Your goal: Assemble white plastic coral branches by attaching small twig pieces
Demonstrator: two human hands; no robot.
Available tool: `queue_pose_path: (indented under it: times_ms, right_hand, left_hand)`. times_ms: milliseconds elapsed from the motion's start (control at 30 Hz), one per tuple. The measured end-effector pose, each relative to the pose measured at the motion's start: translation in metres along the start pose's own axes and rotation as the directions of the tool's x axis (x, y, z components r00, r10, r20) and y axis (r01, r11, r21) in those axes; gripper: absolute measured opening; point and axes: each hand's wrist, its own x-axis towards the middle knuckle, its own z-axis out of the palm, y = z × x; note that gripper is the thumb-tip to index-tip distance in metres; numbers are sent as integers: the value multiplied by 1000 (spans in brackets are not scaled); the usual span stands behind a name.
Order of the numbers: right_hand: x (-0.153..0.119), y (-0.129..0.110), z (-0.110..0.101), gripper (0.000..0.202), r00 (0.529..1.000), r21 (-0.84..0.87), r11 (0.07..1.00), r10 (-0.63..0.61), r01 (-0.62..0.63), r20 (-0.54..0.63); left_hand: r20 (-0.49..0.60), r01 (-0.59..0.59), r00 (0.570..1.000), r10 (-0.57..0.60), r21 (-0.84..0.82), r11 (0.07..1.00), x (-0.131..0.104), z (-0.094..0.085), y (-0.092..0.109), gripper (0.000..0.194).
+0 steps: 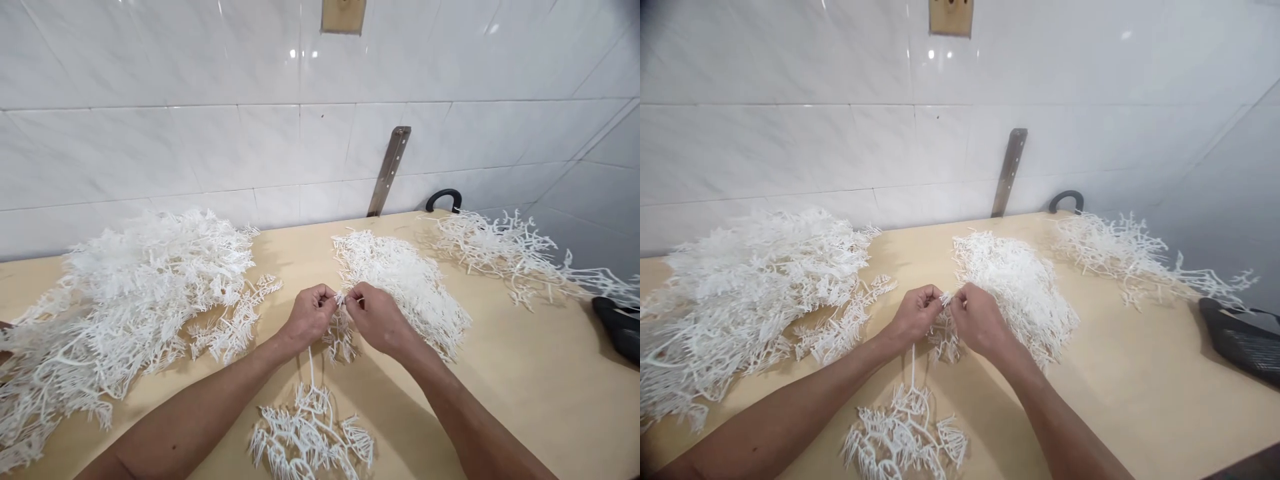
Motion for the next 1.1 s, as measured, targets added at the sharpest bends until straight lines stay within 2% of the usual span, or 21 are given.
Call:
queue_pose_path:
  times_ms: [67,200,233,300,400,500,600,733,833,933,1000,1100]
  right_hand:
    - [0,2,0,15,1000,20,1000,10,-11,14]
    - [4,3,2,18,995,-136,990,-39,27,-92]
    - [5,3,0,19,992,-153,988,7,-26,-124]
    - [9,4,-10,17,965,-143,980,103,-140,-240]
    - [9,8,-30,9,917,-11,986,153,-169,-368]
    - [8,15,-45,12,869,29,982,177,-185,-463]
    - [12,27,-51,13,843,2,980,173,-200,-510]
    - [17,40,-49,16,844,-54,987,100,-151,-527]
    - [15,35,-41,15,888,-88,996,-48,9,-458]
    - [6,22,-28,14,954,-20,979,-202,202,-223]
    - [1,14,-20,15,959,7,963,-267,269,-97]
    - [-2,9,-13,17,959,-4,959,-284,284,-5]
  left_hand:
    - [14,-27,1000,27,5,1000,-3,1,3,11]
    - [18,-17,1000,17,11,1000,-8,3,2,12]
    - [32,-8,999,8,-1,1000,-9,4,1,13]
    - [59,19,998,-17,-33,999,-9,6,-2,18]
    - [64,79,995,-74,-87,993,-8,8,-7,26]
    - [68,112,992,-104,-134,985,-5,6,-8,30]
    - [52,107,994,-100,-140,984,-5,4,-7,30]
    - [8,95,995,-95,-118,988,-7,4,-5,27]
    - [-13,83,996,-84,-103,991,-8,5,-4,24]
    - [-21,79,996,-81,-102,992,-7,5,-2,23]
    - [-43,68,996,-73,-95,993,-7,5,-2,22]
    - [-77,52,995,-59,-94,994,-5,6,-4,19]
